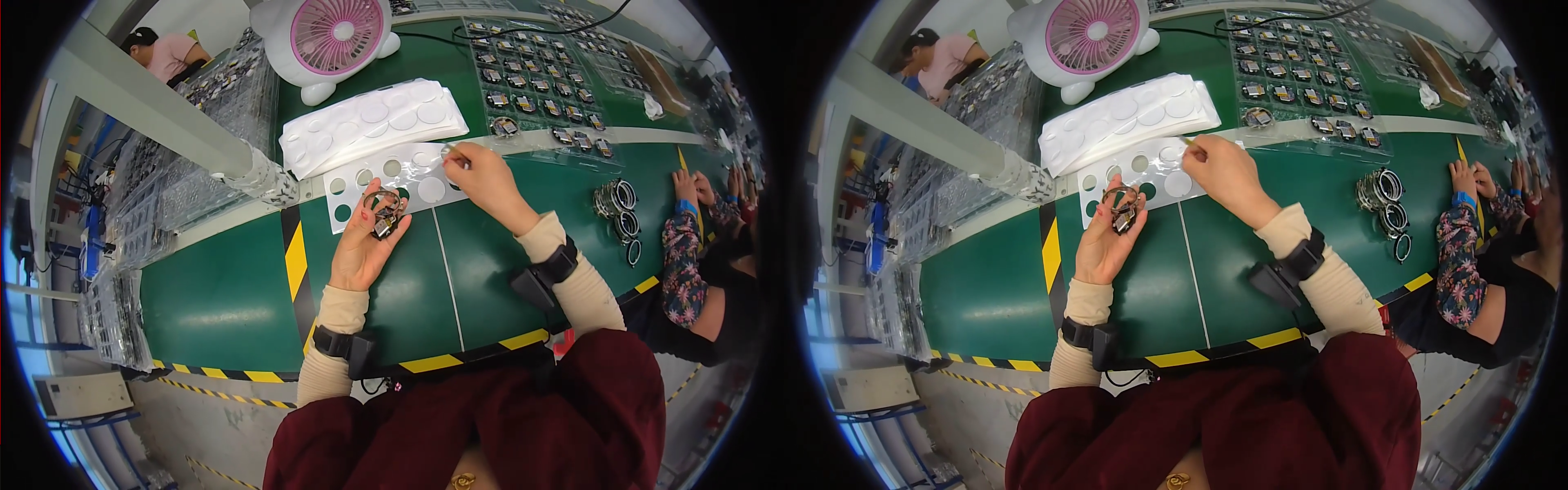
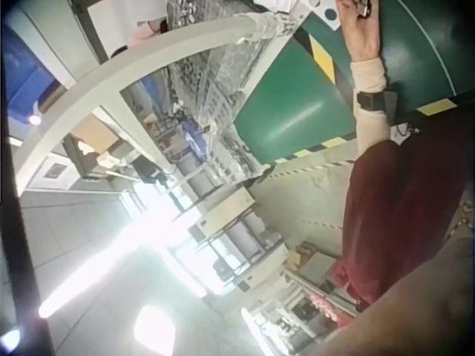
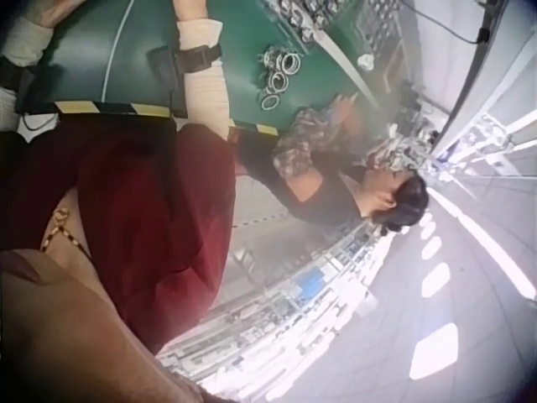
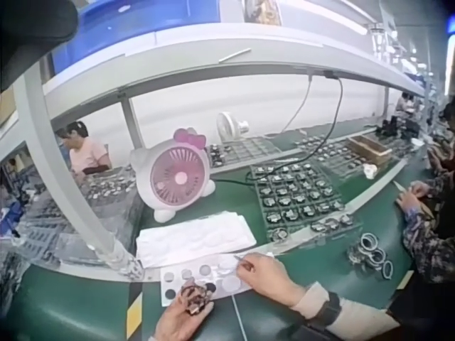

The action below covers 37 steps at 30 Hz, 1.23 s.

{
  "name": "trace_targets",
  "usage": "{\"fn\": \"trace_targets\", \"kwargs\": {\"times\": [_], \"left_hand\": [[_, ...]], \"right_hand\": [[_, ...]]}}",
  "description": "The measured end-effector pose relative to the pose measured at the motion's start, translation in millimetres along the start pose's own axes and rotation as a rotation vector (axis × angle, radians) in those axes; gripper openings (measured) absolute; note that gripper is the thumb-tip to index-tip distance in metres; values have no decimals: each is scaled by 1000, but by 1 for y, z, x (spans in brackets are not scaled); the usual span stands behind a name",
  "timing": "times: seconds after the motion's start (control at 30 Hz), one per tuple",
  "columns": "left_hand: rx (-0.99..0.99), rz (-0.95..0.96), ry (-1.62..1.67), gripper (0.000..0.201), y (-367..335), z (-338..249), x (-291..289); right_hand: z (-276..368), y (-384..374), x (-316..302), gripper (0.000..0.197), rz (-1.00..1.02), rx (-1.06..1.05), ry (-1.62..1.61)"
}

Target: The person picks up a watch case and a watch movement, fits the movement into the case, and uses tweezers to adjust the internal components. They then press a metal ring onto the assembly to secure the parts.

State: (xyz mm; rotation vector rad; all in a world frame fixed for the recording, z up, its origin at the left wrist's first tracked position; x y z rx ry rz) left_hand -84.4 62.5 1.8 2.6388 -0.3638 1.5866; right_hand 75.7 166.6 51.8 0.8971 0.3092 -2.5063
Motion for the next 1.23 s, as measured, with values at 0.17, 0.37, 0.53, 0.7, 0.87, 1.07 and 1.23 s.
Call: {"fn": "trace_targets", "kwargs": {"times": [0.17,0.37,0.53,0.7,0.87,1.07,1.23], "left_hand": [[-3,-14,-7,56,1,2,0],[6,-40,53,49,-2,0,5],[69,-58,79,46,-1,-4,4],[96,-68,49,45,0,-9,4],[132,-77,52,44,0,-14,2],[122,-81,17,46,2,-15,1],[117,-87,27,48,1,-13,-1]], "right_hand": [[17,-18,17,21,165,-35,280],[26,-25,25,22,120,-180,311],[25,-27,31,21,136,-140,322],[19,-27,35,21,119,-173,325],[20,-23,34,21,107,-208,310],[33,-19,38,19,204,-170,448],[26,-19,41,21,164,-220,428]]}}
Point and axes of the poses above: each hand's wrist, its own y-axis away from the middle knuckle, its own x-axis out of the palm, z = x × y, the point moved 7 cm from there along -y, towards the middle knuckle, and after that the axes turned 13 degrees about z, right-handed, at the moved point
